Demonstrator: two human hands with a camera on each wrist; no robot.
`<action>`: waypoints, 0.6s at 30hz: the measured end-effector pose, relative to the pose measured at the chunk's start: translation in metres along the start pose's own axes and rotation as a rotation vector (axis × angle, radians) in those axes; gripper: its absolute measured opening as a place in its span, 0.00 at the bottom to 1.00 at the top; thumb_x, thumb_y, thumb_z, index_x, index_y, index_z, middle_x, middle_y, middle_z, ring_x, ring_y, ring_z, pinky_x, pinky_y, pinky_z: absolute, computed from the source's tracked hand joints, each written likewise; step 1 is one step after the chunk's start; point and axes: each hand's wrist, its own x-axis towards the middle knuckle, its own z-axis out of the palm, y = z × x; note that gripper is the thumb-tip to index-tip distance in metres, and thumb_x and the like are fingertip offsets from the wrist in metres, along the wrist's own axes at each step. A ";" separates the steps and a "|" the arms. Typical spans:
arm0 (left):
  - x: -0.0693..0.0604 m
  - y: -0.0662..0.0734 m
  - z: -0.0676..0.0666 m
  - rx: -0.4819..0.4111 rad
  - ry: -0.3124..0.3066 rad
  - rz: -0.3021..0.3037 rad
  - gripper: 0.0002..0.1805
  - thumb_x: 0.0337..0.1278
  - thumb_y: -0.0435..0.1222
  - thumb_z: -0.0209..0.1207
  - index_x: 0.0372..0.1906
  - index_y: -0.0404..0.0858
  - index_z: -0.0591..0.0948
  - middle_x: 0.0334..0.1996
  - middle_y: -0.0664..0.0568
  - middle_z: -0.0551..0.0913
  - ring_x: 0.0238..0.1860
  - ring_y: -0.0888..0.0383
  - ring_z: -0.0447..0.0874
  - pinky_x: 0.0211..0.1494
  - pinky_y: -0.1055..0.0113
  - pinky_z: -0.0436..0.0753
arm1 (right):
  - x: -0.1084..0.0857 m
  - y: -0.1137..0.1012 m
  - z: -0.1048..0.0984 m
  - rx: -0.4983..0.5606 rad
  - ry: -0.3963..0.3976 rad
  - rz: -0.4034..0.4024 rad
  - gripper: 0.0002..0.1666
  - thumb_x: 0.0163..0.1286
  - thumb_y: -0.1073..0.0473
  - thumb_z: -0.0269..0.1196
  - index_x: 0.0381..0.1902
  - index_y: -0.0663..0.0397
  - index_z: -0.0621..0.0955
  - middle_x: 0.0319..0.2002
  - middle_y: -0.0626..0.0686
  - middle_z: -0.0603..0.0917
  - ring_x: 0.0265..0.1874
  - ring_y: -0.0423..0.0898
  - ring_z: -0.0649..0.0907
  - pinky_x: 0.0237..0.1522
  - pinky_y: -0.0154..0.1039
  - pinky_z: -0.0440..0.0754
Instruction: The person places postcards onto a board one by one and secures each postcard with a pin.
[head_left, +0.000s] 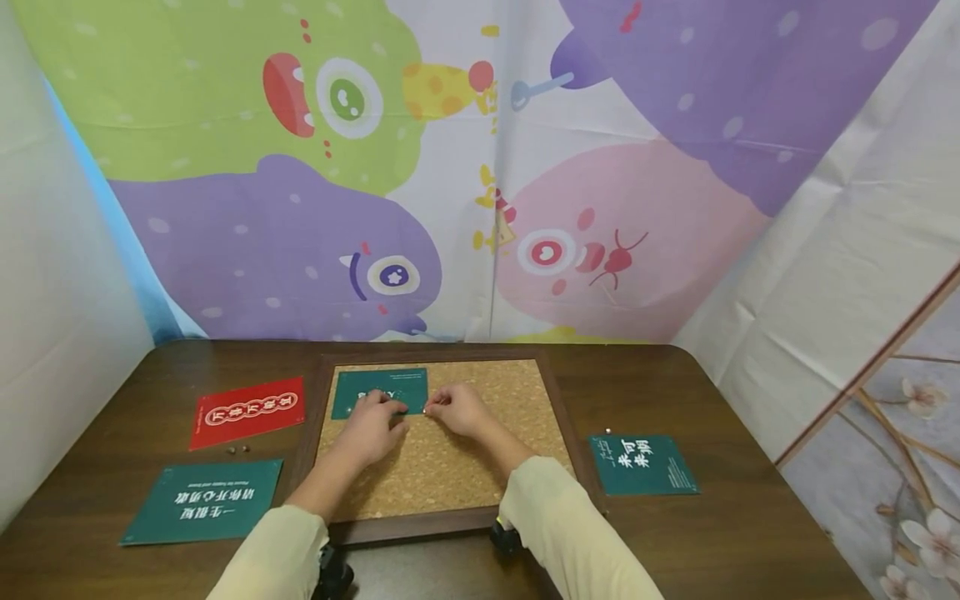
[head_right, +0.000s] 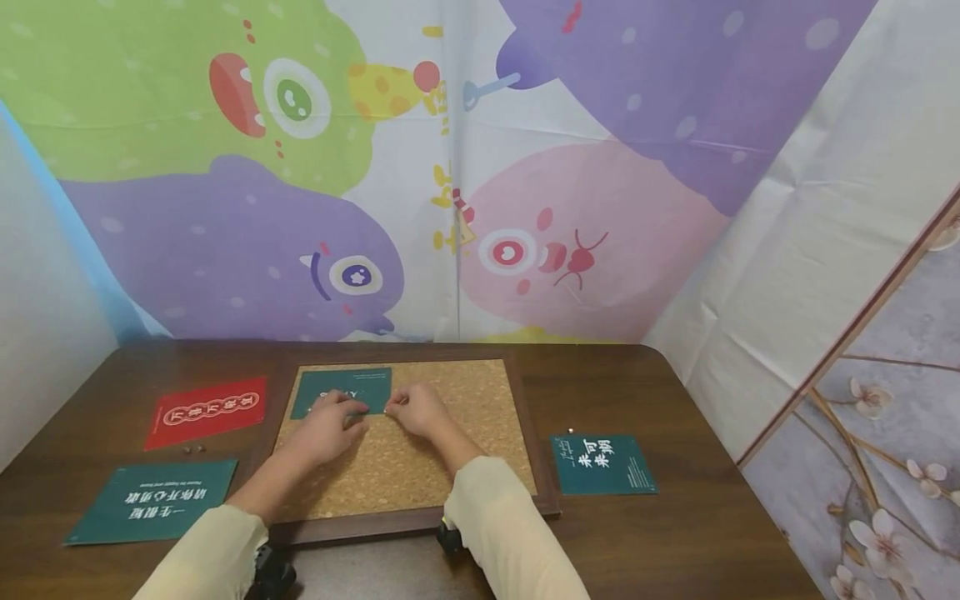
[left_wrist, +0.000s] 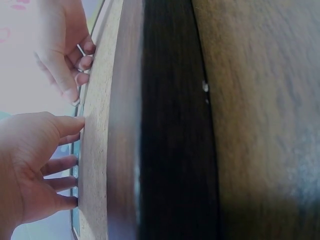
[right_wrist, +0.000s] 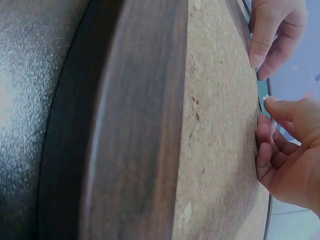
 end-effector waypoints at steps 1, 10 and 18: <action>0.000 0.000 0.000 0.002 -0.001 0.001 0.17 0.59 0.39 0.58 0.52 0.36 0.80 0.50 0.39 0.74 0.52 0.41 0.71 0.54 0.47 0.74 | 0.000 0.000 0.000 -0.008 0.000 -0.002 0.08 0.65 0.59 0.61 0.31 0.55 0.85 0.33 0.51 0.86 0.31 0.39 0.79 0.34 0.32 0.76; 0.001 -0.002 0.001 0.006 -0.008 0.005 0.17 0.60 0.39 0.58 0.52 0.36 0.79 0.50 0.39 0.73 0.53 0.41 0.70 0.55 0.47 0.73 | 0.004 -0.001 0.004 -0.073 0.004 -0.001 0.09 0.66 0.58 0.60 0.31 0.53 0.86 0.34 0.50 0.87 0.36 0.44 0.83 0.39 0.37 0.80; 0.001 -0.002 0.002 0.011 -0.008 -0.001 0.18 0.60 0.40 0.58 0.53 0.37 0.79 0.51 0.39 0.73 0.54 0.41 0.70 0.55 0.47 0.72 | 0.002 -0.008 0.004 -0.065 0.006 0.061 0.09 0.66 0.58 0.60 0.31 0.55 0.85 0.34 0.51 0.86 0.32 0.42 0.80 0.36 0.35 0.78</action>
